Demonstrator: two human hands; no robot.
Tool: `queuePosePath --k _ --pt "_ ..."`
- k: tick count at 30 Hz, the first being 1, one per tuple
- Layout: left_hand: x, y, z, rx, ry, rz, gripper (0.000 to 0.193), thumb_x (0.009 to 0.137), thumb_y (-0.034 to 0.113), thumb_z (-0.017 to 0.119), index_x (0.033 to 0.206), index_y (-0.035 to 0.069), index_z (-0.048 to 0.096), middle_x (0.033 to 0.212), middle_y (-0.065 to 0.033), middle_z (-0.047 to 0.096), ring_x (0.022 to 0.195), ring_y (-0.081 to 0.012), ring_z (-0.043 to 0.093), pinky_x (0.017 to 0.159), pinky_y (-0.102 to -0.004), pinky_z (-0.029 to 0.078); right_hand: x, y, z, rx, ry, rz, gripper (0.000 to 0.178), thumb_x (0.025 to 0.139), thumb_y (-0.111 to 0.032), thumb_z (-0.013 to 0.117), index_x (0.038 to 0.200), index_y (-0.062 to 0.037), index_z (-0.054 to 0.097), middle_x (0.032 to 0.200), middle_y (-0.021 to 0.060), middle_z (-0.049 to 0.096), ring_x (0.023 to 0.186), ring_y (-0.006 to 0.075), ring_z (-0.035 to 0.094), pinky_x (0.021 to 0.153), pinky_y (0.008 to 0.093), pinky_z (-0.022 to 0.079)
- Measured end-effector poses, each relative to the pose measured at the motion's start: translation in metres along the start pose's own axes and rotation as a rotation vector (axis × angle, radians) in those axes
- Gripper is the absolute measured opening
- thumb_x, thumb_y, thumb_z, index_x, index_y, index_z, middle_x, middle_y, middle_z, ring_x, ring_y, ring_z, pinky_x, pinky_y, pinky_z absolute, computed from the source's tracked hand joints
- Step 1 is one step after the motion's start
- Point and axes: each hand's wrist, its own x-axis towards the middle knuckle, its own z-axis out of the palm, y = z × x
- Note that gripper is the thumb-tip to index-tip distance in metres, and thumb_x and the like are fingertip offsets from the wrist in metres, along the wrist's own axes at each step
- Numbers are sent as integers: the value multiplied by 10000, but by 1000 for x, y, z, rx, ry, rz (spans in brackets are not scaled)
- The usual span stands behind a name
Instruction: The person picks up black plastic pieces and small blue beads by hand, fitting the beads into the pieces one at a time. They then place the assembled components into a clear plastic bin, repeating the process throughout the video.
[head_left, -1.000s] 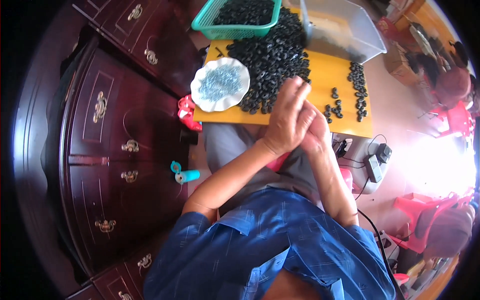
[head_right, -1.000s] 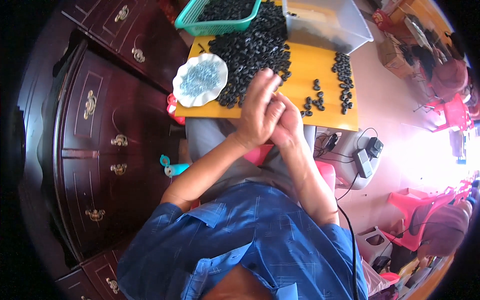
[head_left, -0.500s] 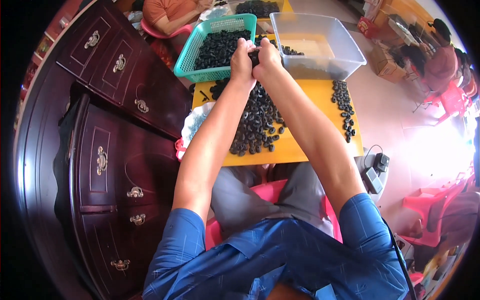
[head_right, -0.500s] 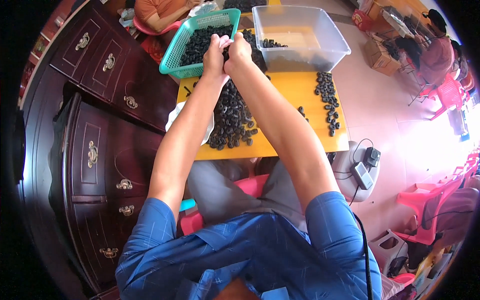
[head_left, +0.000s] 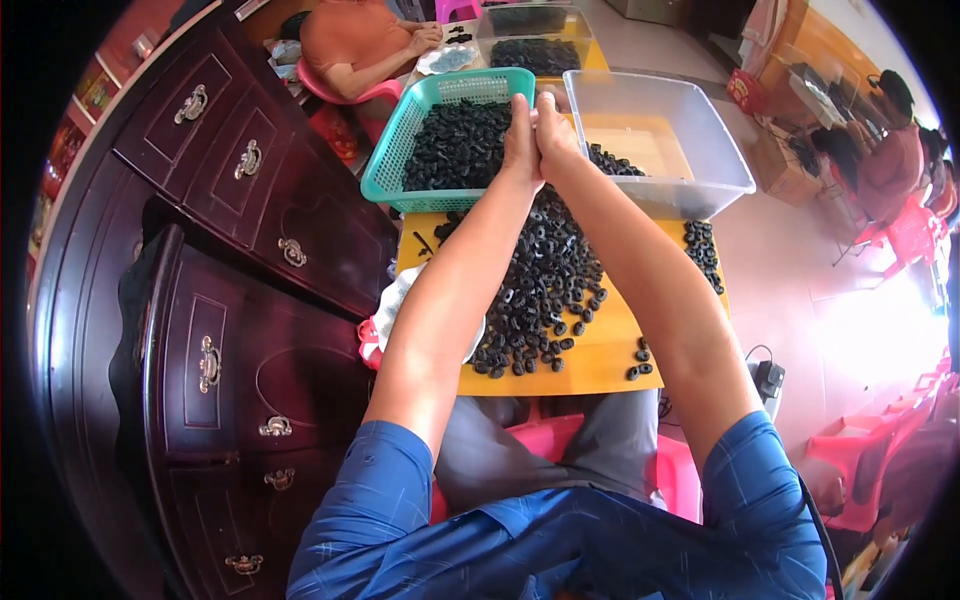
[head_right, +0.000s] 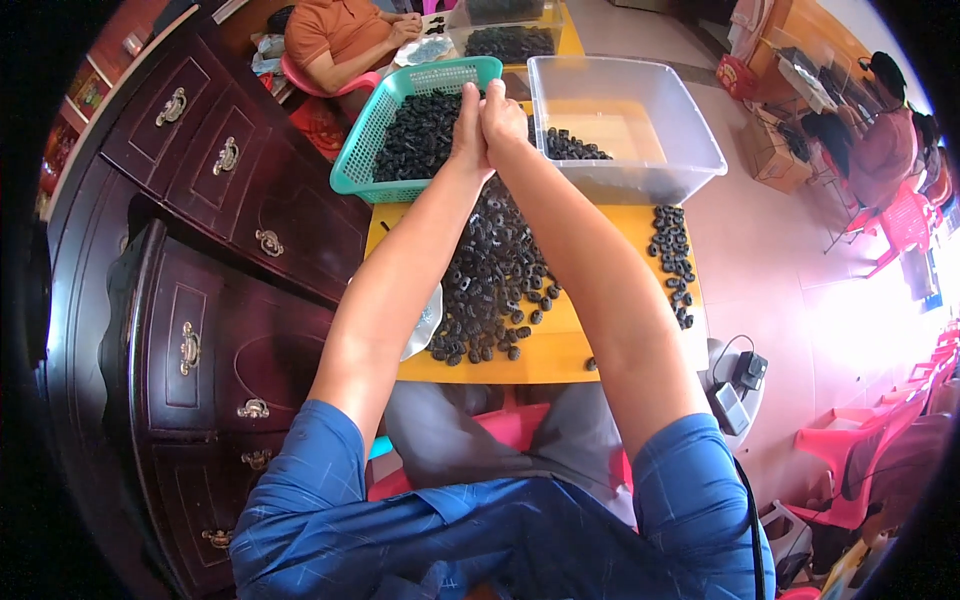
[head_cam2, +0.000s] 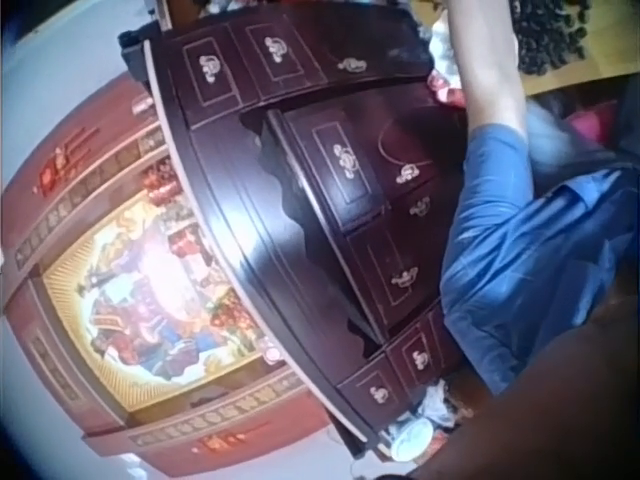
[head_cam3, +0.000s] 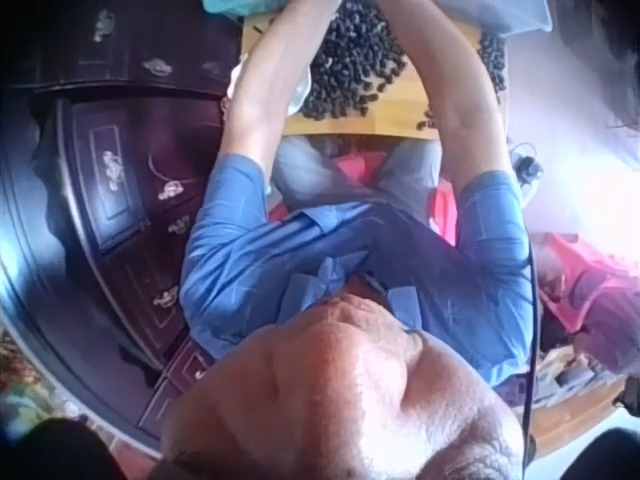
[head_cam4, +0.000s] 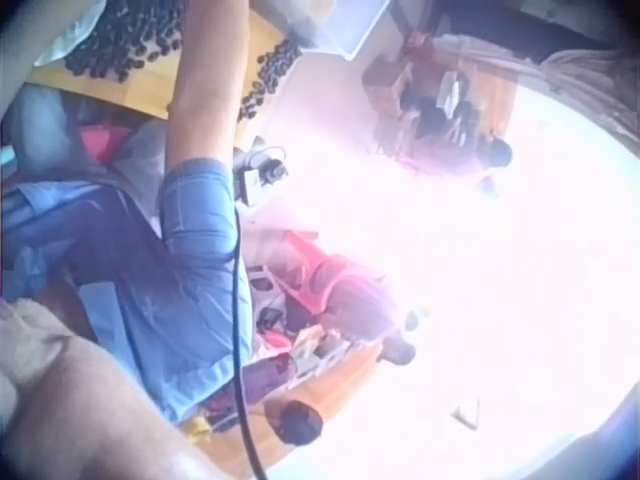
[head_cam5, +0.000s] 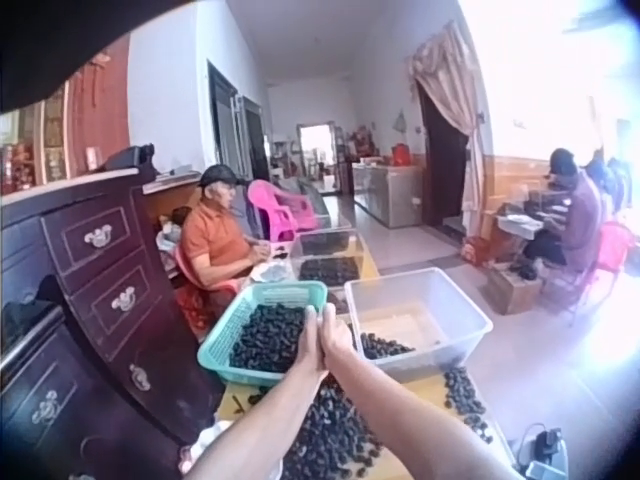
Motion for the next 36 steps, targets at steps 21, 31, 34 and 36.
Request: queuePosePath --k 21,31,34,36 --pt "-277 -31 9 1108 -452 378 734 866 295 795 1465 13 479 1480 -233 505 1426 -367 444 1182 -442 347 -223 53 -217 432 36 -240 547 1113 -424 363 1142 8 698 1150 123 727 1125 209 655 1049 361 462" --pt "-282 -130 45 1617 -509 376 1095 758 546 807 1595 75 281 1615 -316 228 1510 -479 211 1234 -545 214 -303 134 -243 627 240 -47 405 1096 -349 459 1066 1 661 1007 128 715 968 221 701 920 356 536" --pt "-260 -147 45 1646 -530 404 1049 772 658 742 1580 116 350 1623 -276 269 1518 -446 229 1232 -544 213 -324 167 -241 982 244 95 347 1082 -358 493 966 -55 616 909 97 699 855 216 683 847 368 541" --pt "-250 -152 44 1589 -614 402 1021 777 729 696 1545 113 424 1594 -251 353 1510 -432 260 1227 -535 227 -342 179 -237 1120 226 322 269 1046 -345 544 923 -113 601 858 48 671 837 217 667 831 369 542"
